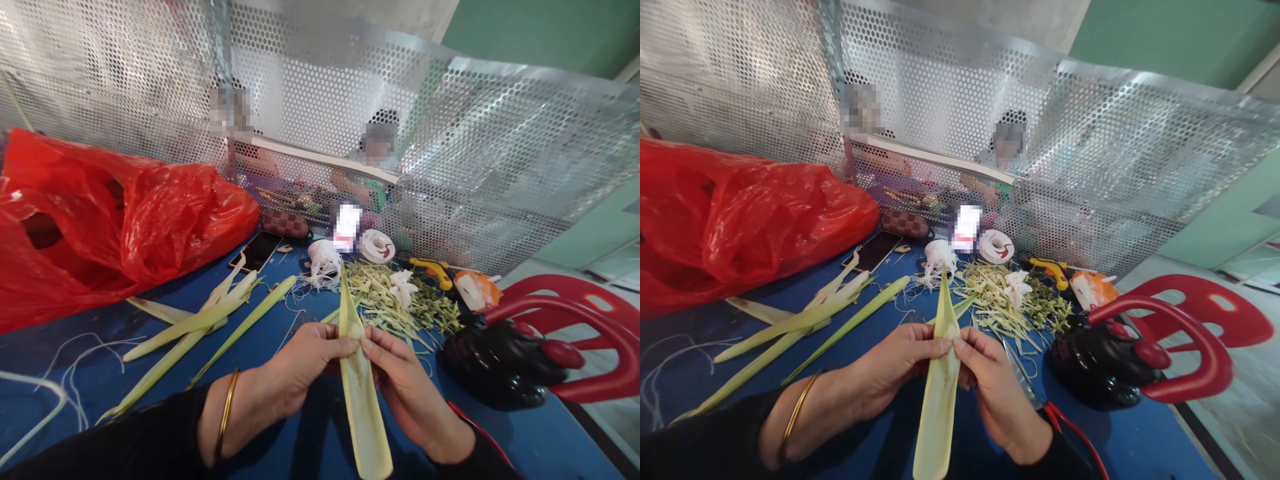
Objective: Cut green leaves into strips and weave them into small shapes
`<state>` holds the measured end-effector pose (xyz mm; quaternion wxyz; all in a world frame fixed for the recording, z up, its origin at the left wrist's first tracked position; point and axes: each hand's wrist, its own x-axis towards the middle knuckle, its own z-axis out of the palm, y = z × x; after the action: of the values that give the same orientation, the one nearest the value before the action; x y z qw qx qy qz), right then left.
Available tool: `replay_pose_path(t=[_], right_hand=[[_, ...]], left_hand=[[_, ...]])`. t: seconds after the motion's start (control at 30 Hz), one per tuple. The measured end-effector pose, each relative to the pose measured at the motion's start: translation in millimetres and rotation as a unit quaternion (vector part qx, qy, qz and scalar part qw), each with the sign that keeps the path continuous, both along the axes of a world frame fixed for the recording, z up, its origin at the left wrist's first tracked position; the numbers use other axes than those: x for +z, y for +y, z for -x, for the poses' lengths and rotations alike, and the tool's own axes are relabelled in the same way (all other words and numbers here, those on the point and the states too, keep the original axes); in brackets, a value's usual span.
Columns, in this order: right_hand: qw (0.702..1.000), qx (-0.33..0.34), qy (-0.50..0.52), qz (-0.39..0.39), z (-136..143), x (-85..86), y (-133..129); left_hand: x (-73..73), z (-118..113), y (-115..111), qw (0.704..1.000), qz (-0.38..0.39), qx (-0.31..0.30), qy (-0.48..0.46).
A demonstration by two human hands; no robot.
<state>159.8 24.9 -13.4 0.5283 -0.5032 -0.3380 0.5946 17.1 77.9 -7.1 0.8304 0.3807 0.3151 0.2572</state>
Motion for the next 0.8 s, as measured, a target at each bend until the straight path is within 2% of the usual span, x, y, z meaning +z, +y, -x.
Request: replay_pose_path(t=[0.27,0.43,0.5,0.63,0.8], right_hand=[[1.0,0.003,-0.002,-0.012,-1,-0.9,0],[0.995,0.005,-0.098,-0.033,-3,4.9,3],[0.987,0.012,-0.153,-0.048,-5,7.2,4],[0.97,0.014,-0.235,-0.065,-6,10.3,5],[0.956,0.009,-0.282,-0.076,-4,7.3,4]], left_hand=[[1.7,2,3,0.999,-0.026,-0.016,0.02],[4.5,1,3,0.994,-0.09,0.032,0.056],[3.5,1,4,0.984,-0.137,0.059,0.1],[-2.8,1,7,0.945,-0.245,0.086,0.197],[-9.0,2,8,0.92,-0.295,0.084,0.244]])
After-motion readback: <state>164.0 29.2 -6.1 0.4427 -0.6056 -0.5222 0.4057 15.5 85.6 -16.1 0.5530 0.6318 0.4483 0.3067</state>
